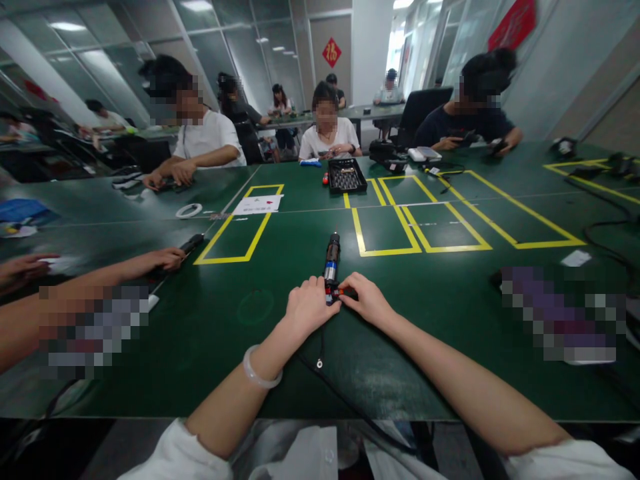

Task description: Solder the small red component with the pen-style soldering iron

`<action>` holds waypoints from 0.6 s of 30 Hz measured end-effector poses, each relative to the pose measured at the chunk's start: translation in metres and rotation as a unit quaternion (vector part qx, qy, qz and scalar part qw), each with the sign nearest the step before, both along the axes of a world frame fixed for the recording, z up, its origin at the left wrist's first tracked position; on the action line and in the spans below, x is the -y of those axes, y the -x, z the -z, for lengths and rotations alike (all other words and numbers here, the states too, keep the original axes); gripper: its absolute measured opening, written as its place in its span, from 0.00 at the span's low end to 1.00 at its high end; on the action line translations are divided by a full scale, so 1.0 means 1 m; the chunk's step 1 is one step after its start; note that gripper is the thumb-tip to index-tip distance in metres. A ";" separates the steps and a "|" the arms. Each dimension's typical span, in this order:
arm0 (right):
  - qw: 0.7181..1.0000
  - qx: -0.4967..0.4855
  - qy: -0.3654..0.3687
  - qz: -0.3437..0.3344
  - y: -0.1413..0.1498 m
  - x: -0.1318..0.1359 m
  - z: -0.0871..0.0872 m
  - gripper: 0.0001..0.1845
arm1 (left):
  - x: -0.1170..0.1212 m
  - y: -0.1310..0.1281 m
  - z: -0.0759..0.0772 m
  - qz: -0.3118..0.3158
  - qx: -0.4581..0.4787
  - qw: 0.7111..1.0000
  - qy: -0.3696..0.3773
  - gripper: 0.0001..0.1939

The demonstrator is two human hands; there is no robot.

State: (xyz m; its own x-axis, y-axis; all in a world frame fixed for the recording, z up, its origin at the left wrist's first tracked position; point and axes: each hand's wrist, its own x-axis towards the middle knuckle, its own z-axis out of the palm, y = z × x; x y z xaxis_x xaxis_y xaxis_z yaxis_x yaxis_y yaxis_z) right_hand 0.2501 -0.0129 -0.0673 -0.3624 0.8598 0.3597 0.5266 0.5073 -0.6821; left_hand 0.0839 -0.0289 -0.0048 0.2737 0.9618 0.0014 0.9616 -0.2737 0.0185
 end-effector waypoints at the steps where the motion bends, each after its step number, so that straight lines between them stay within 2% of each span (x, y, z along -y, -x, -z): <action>1: 1.000 0.004 0.000 -0.001 0.000 0.001 -0.001 0.05 | 0.001 0.001 0.000 -0.002 0.004 1.000 0.002 0.25; 8: 1.000 0.004 0.014 -0.002 0.004 0.007 -0.002 0.17 | 0.002 0.007 0.013 -0.003 0.065 0.998 0.006 0.33; 12: 1.000 -0.003 0.017 0.000 0.005 0.010 -0.002 0.19 | 0.000 0.008 0.019 0.003 0.075 0.997 -0.005 0.36; 18: 0.996 -0.037 0.048 -0.061 0.002 0.012 -0.007 0.24 | -0.005 0.015 0.018 0.004 0.062 0.998 -0.014 0.33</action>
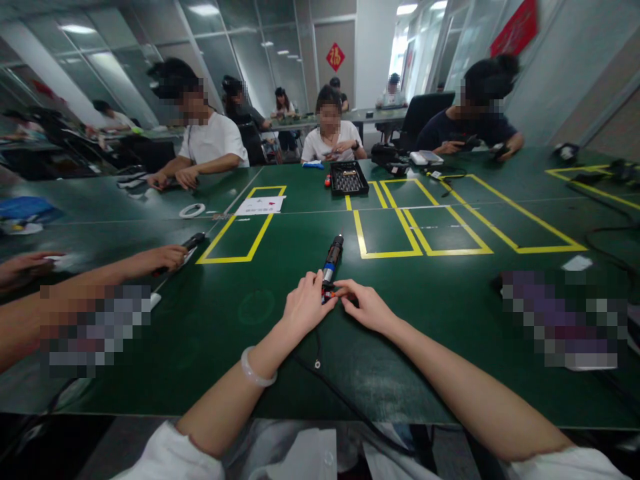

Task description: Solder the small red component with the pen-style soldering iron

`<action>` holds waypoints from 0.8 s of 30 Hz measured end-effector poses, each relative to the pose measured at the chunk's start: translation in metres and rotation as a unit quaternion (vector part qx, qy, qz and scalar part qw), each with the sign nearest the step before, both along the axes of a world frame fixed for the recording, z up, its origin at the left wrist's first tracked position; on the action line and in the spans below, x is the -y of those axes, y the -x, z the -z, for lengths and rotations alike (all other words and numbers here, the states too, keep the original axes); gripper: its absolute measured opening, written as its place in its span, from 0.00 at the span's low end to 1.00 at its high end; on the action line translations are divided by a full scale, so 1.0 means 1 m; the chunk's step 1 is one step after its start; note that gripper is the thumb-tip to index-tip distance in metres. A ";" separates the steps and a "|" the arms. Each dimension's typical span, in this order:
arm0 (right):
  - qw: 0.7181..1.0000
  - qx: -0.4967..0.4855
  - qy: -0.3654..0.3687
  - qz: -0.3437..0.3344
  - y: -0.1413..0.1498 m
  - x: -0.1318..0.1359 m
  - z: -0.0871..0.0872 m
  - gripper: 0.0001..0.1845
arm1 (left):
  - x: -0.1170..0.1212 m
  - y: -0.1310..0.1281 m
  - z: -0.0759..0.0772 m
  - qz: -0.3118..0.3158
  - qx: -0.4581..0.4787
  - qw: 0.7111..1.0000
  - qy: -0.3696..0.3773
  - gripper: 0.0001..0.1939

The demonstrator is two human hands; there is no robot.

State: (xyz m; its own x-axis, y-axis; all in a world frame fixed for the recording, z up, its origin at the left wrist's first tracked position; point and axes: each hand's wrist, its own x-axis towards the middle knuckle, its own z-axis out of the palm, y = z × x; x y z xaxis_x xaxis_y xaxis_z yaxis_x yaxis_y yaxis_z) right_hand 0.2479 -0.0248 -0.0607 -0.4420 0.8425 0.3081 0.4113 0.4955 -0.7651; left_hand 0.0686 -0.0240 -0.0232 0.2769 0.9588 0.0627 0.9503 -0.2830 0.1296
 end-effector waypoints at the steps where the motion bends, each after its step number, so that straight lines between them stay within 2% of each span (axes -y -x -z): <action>1: 1.000 -0.011 0.007 -0.013 0.000 0.000 -0.001 0.25 | 0.000 0.004 -0.001 0.002 -0.002 1.000 0.002 0.32; 4: 0.999 -0.031 0.020 -0.029 0.000 -0.001 0.000 0.24 | 0.002 0.022 -0.003 0.010 -0.008 1.000 0.008 0.32; 8: 0.999 -0.036 0.023 -0.021 -0.002 -0.004 0.003 0.20 | 0.012 0.061 -0.007 -0.006 -0.016 1.000 0.020 0.34; 13: 0.999 -0.026 0.020 -0.024 0.000 -0.002 0.002 0.16 | 0.024 0.130 -0.008 -0.065 -0.041 0.996 0.053 0.36; 20: 1.000 -0.001 0.011 -0.015 0.001 -0.001 -0.001 0.12 | 0.027 0.240 0.006 -0.131 -0.037 0.989 0.060 0.39; 24: 1.000 0.017 0.005 -0.019 0.001 -0.002 -0.001 0.10 | 0.028 0.273 0.006 -0.142 -0.027 0.988 0.052 0.39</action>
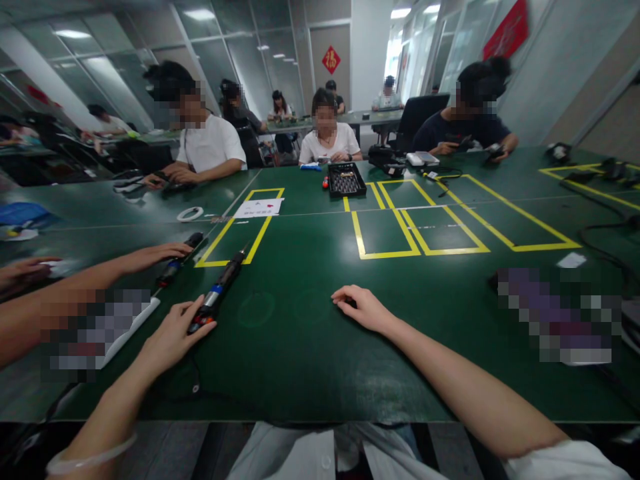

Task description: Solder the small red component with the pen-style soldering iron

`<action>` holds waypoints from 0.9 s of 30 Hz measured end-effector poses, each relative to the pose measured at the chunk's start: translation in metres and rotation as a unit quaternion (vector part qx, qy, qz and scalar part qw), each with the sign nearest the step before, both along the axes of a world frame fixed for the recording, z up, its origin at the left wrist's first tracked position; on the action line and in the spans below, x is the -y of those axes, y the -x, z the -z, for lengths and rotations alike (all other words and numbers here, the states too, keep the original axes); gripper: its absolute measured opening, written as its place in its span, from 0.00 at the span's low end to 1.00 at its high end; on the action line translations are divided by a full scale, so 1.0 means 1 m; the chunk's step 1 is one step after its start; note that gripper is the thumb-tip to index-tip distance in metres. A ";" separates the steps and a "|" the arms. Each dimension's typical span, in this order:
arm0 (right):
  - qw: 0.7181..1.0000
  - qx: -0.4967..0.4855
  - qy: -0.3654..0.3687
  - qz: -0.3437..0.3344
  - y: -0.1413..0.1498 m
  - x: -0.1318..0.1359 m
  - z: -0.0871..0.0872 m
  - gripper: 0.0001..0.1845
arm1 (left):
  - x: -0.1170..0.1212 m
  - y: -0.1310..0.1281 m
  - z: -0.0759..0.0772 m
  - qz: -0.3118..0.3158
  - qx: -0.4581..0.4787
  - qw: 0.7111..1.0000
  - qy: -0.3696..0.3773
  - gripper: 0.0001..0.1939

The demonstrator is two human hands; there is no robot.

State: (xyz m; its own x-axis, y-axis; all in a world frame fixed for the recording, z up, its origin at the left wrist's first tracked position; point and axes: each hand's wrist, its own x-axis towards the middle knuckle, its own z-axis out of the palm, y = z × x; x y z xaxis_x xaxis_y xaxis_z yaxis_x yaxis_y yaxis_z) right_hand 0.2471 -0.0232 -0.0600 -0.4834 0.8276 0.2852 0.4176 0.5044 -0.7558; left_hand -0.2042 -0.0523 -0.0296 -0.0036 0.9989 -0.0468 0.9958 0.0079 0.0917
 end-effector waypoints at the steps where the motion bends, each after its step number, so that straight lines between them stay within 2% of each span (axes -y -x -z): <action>1: 1.000 0.002 -0.002 -0.002 0.000 0.000 0.000 0.10 | 0.001 0.002 -0.002 0.001 -0.003 1.000 -0.007 0.38; 4: 1.000 0.008 -0.006 -0.007 0.000 0.000 -0.001 0.10 | 0.004 -0.001 -0.008 0.023 -0.034 0.997 -0.070 0.36; 6: 1.000 0.010 -0.008 -0.010 0.000 0.000 -0.001 0.09 | 0.006 -0.008 -0.012 0.050 -0.056 0.991 -0.108 0.30; 9: 1.000 0.014 -0.010 -0.011 0.000 0.000 -0.002 0.09 | 0.008 -0.020 -0.019 0.073 -0.079 0.988 -0.109 0.19; 12: 1.000 0.016 -0.011 -0.011 0.000 -0.001 -0.002 0.09 | 0.009 -0.040 -0.030 0.063 -0.090 0.983 -0.146 0.18; 15: 1.000 0.015 -0.012 -0.012 0.001 -0.001 -0.001 0.09 | 0.005 -0.077 -0.041 0.042 -0.025 0.984 -0.171 0.19; 17: 1.000 0.010 -0.009 -0.013 0.001 -0.001 0.000 0.09 | -0.002 -0.111 -0.047 0.036 0.085 0.987 -0.135 0.20; 18: 1.000 0.005 -0.007 -0.014 0.000 -0.002 0.000 0.09 | -0.006 -0.130 -0.049 0.057 0.160 0.981 -0.099 0.20; 20: 1.000 -0.013 0.005 -0.015 -0.001 -0.003 0.002 0.08 | -0.015 -0.168 -0.049 0.116 0.303 0.946 -0.024 0.21; 22: 0.998 -0.047 0.042 -0.013 -0.002 -0.004 0.003 0.07 | -0.025 -0.202 -0.046 0.156 0.400 0.902 0.047 0.22; 24: 0.989 -0.106 0.104 -0.019 -0.002 -0.005 0.003 0.08 | -0.033 -0.230 -0.040 0.170 0.473 0.857 0.115 0.24; 27: 0.959 -0.208 0.185 -0.050 -0.001 -0.005 0.003 0.15 | -0.040 -0.255 -0.028 0.176 0.538 0.800 0.199 0.29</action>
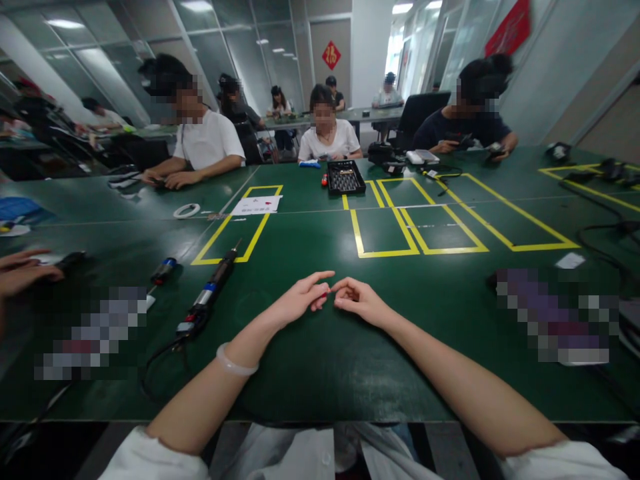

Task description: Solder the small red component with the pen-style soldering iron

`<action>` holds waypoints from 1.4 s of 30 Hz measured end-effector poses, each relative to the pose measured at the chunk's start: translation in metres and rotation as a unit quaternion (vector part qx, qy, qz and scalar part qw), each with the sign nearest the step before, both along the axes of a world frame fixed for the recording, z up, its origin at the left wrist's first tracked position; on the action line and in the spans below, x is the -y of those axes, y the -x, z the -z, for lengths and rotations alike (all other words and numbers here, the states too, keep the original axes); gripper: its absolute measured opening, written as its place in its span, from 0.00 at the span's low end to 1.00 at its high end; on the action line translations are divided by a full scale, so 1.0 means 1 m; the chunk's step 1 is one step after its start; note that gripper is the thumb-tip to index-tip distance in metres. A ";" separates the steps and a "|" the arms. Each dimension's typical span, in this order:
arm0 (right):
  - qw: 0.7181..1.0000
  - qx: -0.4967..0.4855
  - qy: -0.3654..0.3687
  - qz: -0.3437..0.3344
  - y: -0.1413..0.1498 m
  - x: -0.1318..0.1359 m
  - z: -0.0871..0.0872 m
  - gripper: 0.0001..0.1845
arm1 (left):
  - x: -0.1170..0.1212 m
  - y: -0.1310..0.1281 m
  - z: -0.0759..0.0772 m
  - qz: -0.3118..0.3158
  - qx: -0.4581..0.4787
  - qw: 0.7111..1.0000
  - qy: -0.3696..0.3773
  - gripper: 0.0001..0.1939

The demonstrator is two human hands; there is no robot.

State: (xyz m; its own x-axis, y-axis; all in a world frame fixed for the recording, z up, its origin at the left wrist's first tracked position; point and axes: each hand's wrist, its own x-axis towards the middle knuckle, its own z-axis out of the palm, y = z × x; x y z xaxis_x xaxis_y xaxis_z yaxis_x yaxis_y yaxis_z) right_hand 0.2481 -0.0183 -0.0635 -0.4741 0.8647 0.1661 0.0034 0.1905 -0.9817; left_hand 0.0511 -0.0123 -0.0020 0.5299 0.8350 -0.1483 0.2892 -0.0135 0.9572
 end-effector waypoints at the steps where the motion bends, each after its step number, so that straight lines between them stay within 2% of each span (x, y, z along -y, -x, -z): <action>1: 0.999 -0.030 0.014 -0.015 0.001 0.000 0.000 0.17 | -0.001 -0.005 0.005 0.012 0.010 1.000 0.016 0.30; 5: 0.994 -0.086 0.034 -0.056 0.004 0.001 -0.002 0.16 | -0.003 -0.012 0.024 0.017 0.041 0.997 0.058 0.28; 9: 0.998 -0.055 0.017 0.020 0.002 -0.002 0.000 0.16 | -0.004 -0.012 0.036 -0.047 0.100 0.987 0.115 0.21; 12: 0.999 -0.028 0.003 0.047 0.001 -0.005 0.004 0.16 | -0.004 -0.010 0.039 -0.061 0.103 0.986 0.120 0.18; 18: 0.998 0.005 -0.023 0.053 0.001 -0.005 0.010 0.15 | -0.004 -0.009 0.040 -0.063 0.076 0.993 0.065 0.16; 22: 0.998 -0.024 -0.003 0.057 0.000 -0.007 0.010 0.16 | -0.003 -0.009 0.036 -0.051 0.074 0.996 -0.016 0.13; 29: 0.998 0.004 -0.008 0.063 -0.001 -0.007 0.009 0.13 | 0.003 -0.010 0.030 -0.039 -0.010 0.989 -0.143 0.08; 32: 0.997 0.026 -0.024 0.063 -0.001 -0.007 0.008 0.11 | 0.006 -0.005 0.021 -0.026 -0.059 0.982 -0.175 0.12; 35: 0.997 0.035 -0.032 0.063 -0.002 -0.007 0.006 0.11 | 0.012 0.013 0.005 -0.028 -0.141 0.965 -0.221 0.21; 37: 0.996 0.043 -0.039 0.062 -0.003 -0.006 0.005 0.10 | 0.017 0.036 -0.005 -0.038 -0.213 0.943 -0.251 0.25; 39: 0.995 0.058 -0.050 0.063 -0.004 -0.005 0.005 0.10 | 0.021 0.070 -0.010 -0.062 -0.290 0.914 -0.279 0.28; 42: 0.992 0.076 -0.060 0.077 -0.003 -0.005 0.004 0.09 | 0.025 0.137 -0.002 -0.135 -0.402 0.853 -0.305 0.34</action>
